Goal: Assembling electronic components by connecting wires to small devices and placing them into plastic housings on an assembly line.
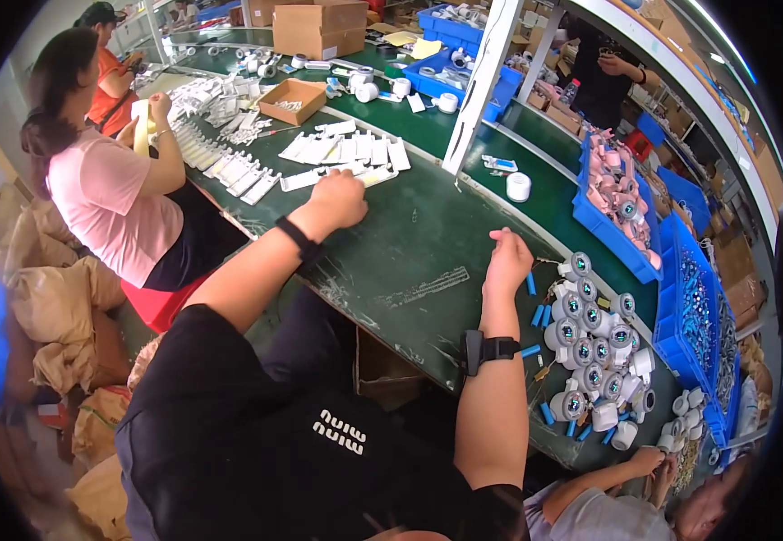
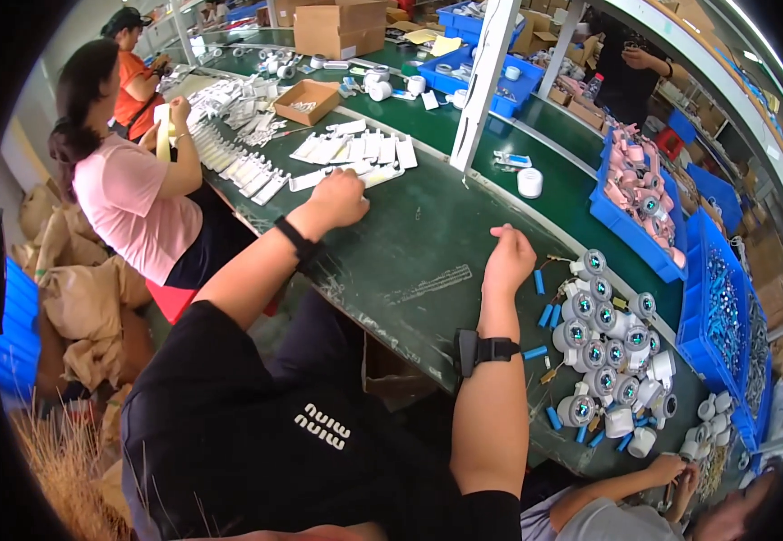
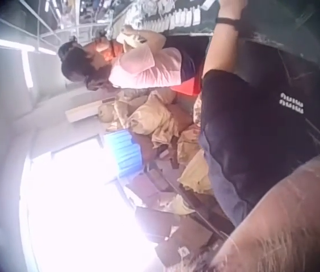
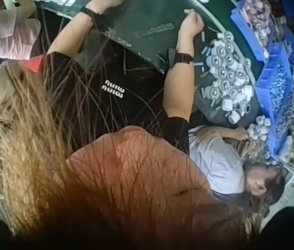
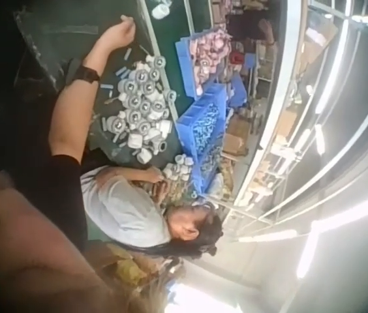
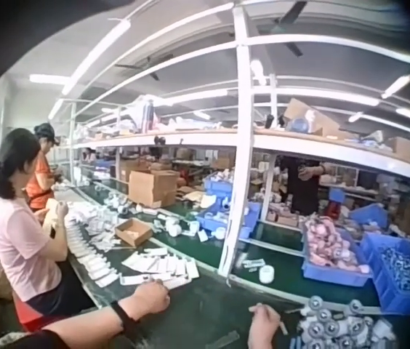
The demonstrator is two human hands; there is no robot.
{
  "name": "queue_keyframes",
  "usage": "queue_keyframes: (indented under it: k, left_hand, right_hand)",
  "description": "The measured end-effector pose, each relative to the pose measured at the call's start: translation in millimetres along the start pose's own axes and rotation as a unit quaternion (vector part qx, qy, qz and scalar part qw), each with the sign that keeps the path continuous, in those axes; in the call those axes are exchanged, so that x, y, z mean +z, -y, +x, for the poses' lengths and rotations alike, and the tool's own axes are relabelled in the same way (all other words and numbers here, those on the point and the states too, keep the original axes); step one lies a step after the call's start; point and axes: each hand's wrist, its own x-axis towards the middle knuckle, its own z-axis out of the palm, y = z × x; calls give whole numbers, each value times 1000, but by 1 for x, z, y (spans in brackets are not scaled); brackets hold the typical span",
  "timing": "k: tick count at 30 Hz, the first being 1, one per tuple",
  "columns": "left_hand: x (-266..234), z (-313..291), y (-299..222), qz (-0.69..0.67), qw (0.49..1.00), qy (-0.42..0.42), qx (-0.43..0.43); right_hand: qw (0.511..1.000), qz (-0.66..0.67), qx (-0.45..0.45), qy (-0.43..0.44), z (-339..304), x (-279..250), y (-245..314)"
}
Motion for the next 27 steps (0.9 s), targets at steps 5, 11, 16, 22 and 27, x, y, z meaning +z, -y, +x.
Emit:
queue_keyframes:
  k: [5,11,16,22,27]
  left_hand:
    - [5,-62,7,-147,951,-45,270]
    - [-7,-102,-54,-105,955,-71,268]
    - [11,-96,-43,-69,964,-182,184]
    - [-1,-117,-35,-51,966,-57,247]
    - [-5,-136,-51,-214,910,-93,342]
  right_hand:
    - [973,-134,-23,185,-18,6,-6]
    - [819,-280,-158,476,-62,17,26]
    - [747,-424,-302,415,-99,31,41]
    - [772,-440,-314,335,-85,23,10]
    - [773,-367,-296,424,-78,20,8]
